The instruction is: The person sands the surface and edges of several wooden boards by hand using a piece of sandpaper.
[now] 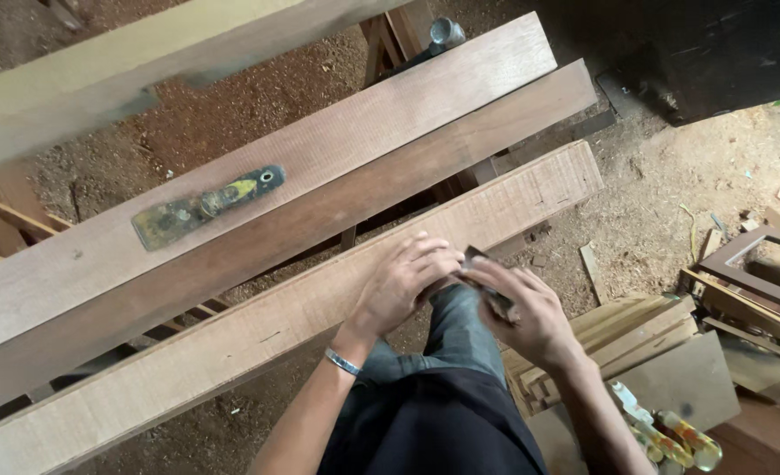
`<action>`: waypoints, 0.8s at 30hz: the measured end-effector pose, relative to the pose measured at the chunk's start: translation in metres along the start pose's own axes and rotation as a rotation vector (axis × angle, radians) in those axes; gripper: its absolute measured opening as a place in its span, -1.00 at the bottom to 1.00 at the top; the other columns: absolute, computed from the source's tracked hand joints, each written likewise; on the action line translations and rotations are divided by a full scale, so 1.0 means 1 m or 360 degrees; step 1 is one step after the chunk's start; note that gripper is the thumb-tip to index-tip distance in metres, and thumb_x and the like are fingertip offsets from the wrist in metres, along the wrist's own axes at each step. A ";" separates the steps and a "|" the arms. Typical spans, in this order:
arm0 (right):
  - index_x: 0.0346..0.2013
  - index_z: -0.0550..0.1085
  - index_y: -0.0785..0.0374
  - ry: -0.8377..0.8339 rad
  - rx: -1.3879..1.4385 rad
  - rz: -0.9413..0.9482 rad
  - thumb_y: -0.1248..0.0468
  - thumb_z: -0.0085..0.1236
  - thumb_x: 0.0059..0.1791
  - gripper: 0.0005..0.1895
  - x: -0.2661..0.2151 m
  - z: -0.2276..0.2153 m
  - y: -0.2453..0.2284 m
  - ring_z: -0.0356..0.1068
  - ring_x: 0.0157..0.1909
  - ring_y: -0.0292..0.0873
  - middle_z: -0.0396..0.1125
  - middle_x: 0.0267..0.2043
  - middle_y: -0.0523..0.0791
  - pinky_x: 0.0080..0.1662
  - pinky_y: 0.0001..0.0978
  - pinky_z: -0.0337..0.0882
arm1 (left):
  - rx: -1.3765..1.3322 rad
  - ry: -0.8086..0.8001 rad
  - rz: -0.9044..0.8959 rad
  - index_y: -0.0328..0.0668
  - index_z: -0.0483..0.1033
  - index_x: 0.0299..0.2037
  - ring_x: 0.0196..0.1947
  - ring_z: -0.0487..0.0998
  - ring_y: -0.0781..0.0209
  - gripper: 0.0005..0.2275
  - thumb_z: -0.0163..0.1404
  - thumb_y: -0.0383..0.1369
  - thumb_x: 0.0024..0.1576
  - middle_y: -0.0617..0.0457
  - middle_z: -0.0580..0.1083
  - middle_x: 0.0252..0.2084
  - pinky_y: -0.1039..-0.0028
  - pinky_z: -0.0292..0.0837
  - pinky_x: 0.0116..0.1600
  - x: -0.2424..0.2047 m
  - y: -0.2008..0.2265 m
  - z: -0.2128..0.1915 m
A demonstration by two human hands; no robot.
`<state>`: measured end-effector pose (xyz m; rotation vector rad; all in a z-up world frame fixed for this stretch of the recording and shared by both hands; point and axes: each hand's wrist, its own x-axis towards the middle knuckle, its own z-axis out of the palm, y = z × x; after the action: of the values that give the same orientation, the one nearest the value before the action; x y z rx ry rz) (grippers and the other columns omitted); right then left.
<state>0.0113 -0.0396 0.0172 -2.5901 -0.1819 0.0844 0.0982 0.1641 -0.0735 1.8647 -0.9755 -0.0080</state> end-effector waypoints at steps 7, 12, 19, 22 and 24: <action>0.09 0.54 0.15 -0.0111 0.0109 0.0150 0.27 0.27 -0.09 -0.57 0.015 -0.014 -0.010 0.47 0.16 -0.04 0.47 0.13 -0.03 0.15 -0.18 0.48 | -0.0227 -0.0064 0.0053 -0.07 0.58 -0.01 0.15 0.55 0.21 -0.78 0.18 -0.39 0.13 0.12 0.58 0.01 0.22 0.25 0.48 0.003 -0.011 -0.001; 0.26 0.45 0.11 -0.0107 -0.0079 0.0215 0.32 0.10 0.04 -0.54 0.013 0.006 0.006 0.44 0.22 -0.06 0.42 0.23 -0.09 0.26 -0.15 0.40 | -0.0242 0.0035 -0.0059 -0.08 0.55 0.08 0.19 0.54 0.10 -0.74 0.16 -0.35 0.19 0.08 0.54 0.11 0.26 0.38 0.39 0.002 -0.015 0.002; 0.43 0.19 0.31 0.0147 -0.0906 0.0130 0.54 -0.16 0.01 -0.36 0.015 0.031 0.028 0.12 0.50 -0.06 0.14 0.48 0.02 0.48 -0.09 0.03 | 0.0650 0.0045 -0.0118 -0.19 0.37 0.27 0.35 0.29 -0.08 -0.41 0.17 -0.03 0.12 -0.16 0.31 0.34 0.04 0.17 0.45 -0.003 -0.004 -0.001; 0.44 0.08 0.43 0.0052 -0.0823 0.0162 0.54 -0.16 -0.04 -0.30 0.020 0.043 0.026 -0.05 0.56 0.03 -0.01 0.52 0.12 0.49 -0.07 -0.06 | 0.0790 -0.0107 -0.0180 -0.23 0.27 0.35 0.32 0.26 -0.11 -0.24 0.19 0.06 0.01 -0.20 0.27 0.35 0.04 0.16 0.41 -0.002 -0.001 -0.007; 0.44 0.03 0.49 0.0008 -0.0772 0.0193 0.54 -0.15 -0.08 -0.25 0.024 0.046 0.024 -0.12 0.57 0.08 -0.07 0.53 0.18 0.49 -0.06 -0.10 | 0.0853 -0.0165 -0.0222 -0.23 0.21 0.40 0.33 0.27 -0.09 -0.18 0.20 0.06 -0.01 -0.16 0.25 0.37 0.06 0.17 0.41 0.001 0.000 -0.009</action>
<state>0.0332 -0.0331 -0.0357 -3.0840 -0.0448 0.0864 0.1025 0.1699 -0.0681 2.4424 -0.9794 0.0811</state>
